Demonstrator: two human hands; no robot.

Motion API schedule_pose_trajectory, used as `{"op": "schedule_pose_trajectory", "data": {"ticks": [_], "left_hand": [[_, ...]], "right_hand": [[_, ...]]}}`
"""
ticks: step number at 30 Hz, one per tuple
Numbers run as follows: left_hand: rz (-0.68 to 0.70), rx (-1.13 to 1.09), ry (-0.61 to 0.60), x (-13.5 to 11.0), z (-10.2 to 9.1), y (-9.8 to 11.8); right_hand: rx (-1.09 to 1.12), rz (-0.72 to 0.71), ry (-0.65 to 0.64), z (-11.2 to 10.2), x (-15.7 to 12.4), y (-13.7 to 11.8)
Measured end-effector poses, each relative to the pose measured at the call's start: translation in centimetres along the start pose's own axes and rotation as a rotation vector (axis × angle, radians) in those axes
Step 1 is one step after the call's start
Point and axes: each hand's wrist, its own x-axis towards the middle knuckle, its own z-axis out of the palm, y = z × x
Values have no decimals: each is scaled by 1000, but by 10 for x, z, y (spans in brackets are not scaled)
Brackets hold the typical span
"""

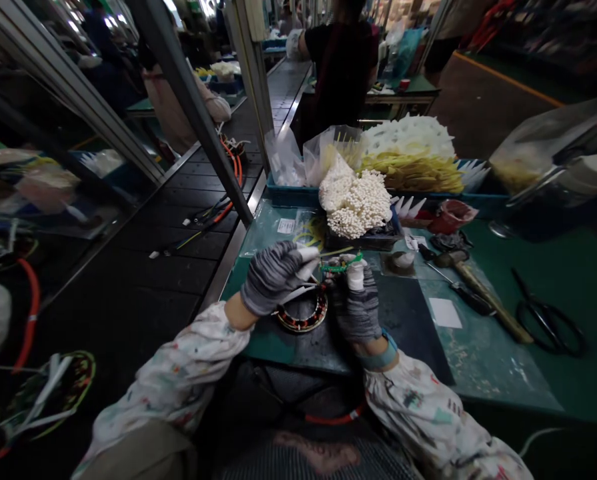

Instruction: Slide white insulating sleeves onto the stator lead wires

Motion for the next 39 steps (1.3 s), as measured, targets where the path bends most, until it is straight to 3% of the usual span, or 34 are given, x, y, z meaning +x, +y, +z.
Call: {"op": "schedule_pose_trajectory", "data": {"ticks": [3, 7, 11, 14, 17, 19, 21, 24, 26, 28, 30, 32, 35, 39], "left_hand": [[97, -21, -1, -12, -1, 23], [194, -54, -52, -9, 1, 25], [198, -138, -92, -6, -8, 29], [15, -412, -158, -5, -21, 38], [-393, -681, -220, 1, -33, 45], [-586, -743, -252, 7, -37, 44], [-650, -739, -272, 9, -37, 38], [-668, -611, -274, 0, -32, 21], [-716, -485, -385, -10, -25, 8], [-766, -383, -632, -19, -16, -4], [-749, -334, -853, -24, -5, -15], [-693, -351, -938, -25, 5, -27], [-688, -486, -885, -30, 15, -42], [-907, -822, -621, -48, 20, -37]], "right_hand": [[47, 68, 75, 7, -1, -2], [98, 33, 120, 7, -3, -2], [133, 4, 86, -2, -6, -8], [133, -14, 11, -7, -13, -10], [111, -97, -82, -7, -23, -6], [67, -165, -133, -5, -29, -1], [50, -183, -185, -4, -32, 3], [75, -95, -231, -6, -26, 3], [50, -16, -228, -11, -17, 1], [12, 24, -255, -17, -6, -1], [-5, 18, -326, -23, 2, -3], [-26, -48, -427, -28, 5, -4], [-191, -249, -616, -26, 0, -4], [-764, -464, -832, -9, -20, -6]]}}
